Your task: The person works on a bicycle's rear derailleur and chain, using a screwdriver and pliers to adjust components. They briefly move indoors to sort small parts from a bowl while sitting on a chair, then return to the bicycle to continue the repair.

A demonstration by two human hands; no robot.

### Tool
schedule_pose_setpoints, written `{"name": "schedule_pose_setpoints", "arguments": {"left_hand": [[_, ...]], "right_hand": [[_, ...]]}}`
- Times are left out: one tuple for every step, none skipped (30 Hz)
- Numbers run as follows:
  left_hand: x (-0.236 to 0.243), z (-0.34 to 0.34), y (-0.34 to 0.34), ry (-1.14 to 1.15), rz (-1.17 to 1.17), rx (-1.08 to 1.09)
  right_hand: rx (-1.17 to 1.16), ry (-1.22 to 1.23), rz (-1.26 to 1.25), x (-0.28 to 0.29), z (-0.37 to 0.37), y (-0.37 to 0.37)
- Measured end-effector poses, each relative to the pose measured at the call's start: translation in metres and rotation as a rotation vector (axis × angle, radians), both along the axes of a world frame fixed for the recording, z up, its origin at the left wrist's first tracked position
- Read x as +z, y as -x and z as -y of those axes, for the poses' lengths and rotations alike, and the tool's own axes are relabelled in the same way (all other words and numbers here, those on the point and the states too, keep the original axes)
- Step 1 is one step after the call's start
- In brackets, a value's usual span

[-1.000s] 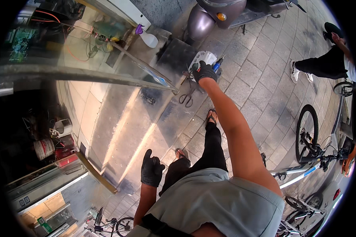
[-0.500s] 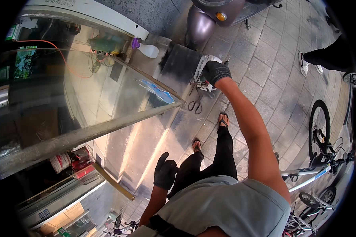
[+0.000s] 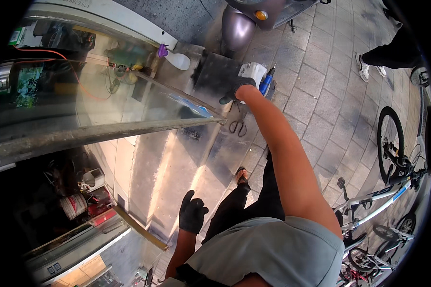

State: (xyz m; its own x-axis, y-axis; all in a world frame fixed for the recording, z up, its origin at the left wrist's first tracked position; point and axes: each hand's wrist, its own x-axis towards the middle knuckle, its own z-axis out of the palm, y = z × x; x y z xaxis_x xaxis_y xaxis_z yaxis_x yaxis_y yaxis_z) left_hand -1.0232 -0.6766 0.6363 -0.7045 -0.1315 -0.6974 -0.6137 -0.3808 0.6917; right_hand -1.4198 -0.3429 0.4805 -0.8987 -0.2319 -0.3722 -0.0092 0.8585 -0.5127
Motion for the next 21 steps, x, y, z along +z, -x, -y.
{"name": "schedule_pose_setpoints", "arguments": {"left_hand": [[0.003, -0.003, -0.005, -0.099, -0.025, 0.072], [0.005, -0.006, -0.006, -0.1, -0.035, 0.061], [0.006, -0.01, -0.006, -0.108, -0.04, 0.046], [0.005, -0.018, -0.004, -0.071, -0.054, 0.014], [0.005, -0.023, -0.001, -0.085, -0.026, 0.033], [0.005, -0.027, 0.0, -0.095, 0.004, 0.061], [0.005, -0.032, 0.003, -0.107, 0.024, 0.086], [0.005, -0.039, 0.002, 0.16, -0.077, -0.133], [0.004, -0.043, 0.003, 0.189, -0.097, -0.15], [0.001, -0.045, 0.004, 0.216, -0.117, -0.17], [-0.002, -0.046, 0.005, 0.229, -0.146, -0.19], [-0.005, -0.045, 0.003, 0.254, -0.171, -0.196], [-0.007, -0.042, -0.003, 0.27, -0.2, -0.194], [-0.007, -0.046, -0.001, 0.324, -0.218, -0.252], [-0.01, -0.05, 0.003, 0.373, -0.242, -0.312], [-0.006, -0.058, 0.012, 0.48, -0.249, -0.416], [-0.009, -0.058, 0.017, 0.55, -0.365, -0.564], [-0.009, -0.056, 0.021, 0.631, -0.49, -0.687], [-0.01, -0.053, 0.023, 0.675, -0.509, -0.705], [-0.011, -0.05, 0.024, 0.717, -0.529, -0.724], [-0.012, -0.047, 0.028, 0.752, -0.562, -0.745]], "right_hand": [[0.091, -0.042, 0.032, 0.003, 0.009, 0.003], [0.184, -0.069, 0.076, -0.007, 0.019, 0.01], [0.274, -0.101, 0.122, -0.024, 0.025, 0.017], [0.361, -0.144, 0.17, -0.039, 0.025, 0.022], [0.444, -0.188, 0.218, -0.054, 0.026, 0.025], [0.494, -0.213, 0.195, -0.063, 0.032, 0.019], [0.541, -0.241, 0.162, -0.063, 0.037, 0.012], [0.584, -0.269, 0.129, -0.063, 0.038, 0.008], [0.574, -0.263, 0.063, -0.059, 0.035, 0.011], [0.562, -0.258, -0.003, -0.055, 0.029, 0.014], [0.547, -0.253, -0.067, -0.051, 0.022, 0.015], [0.207, -0.079, -0.017, -0.033, 0.019, 0.013], [-0.126, 0.098, 0.043, 0.0, 0.014, 0.007], [-0.481, 0.258, 0.101, 0.018, 0.001, 0.003], [-0.491, 0.259, 0.077, 0.017, -0.004, 0.003], [-0.504, 0.264, 0.055, 0.018, -0.001, 0.005], [-0.518, 0.268, 0.034, 0.019, 0.001, 0.005], [-0.462, 0.282, -0.015, 0.031, 0.007, 0.004], [-0.401, 0.295, -0.064, 0.054, 0.013, -0.001], [-0.341, 0.305, -0.113, 0.069, 0.015, -0.011], [-0.378, 0.354, -0.192, 0.077, 0.009, -0.023]]}}
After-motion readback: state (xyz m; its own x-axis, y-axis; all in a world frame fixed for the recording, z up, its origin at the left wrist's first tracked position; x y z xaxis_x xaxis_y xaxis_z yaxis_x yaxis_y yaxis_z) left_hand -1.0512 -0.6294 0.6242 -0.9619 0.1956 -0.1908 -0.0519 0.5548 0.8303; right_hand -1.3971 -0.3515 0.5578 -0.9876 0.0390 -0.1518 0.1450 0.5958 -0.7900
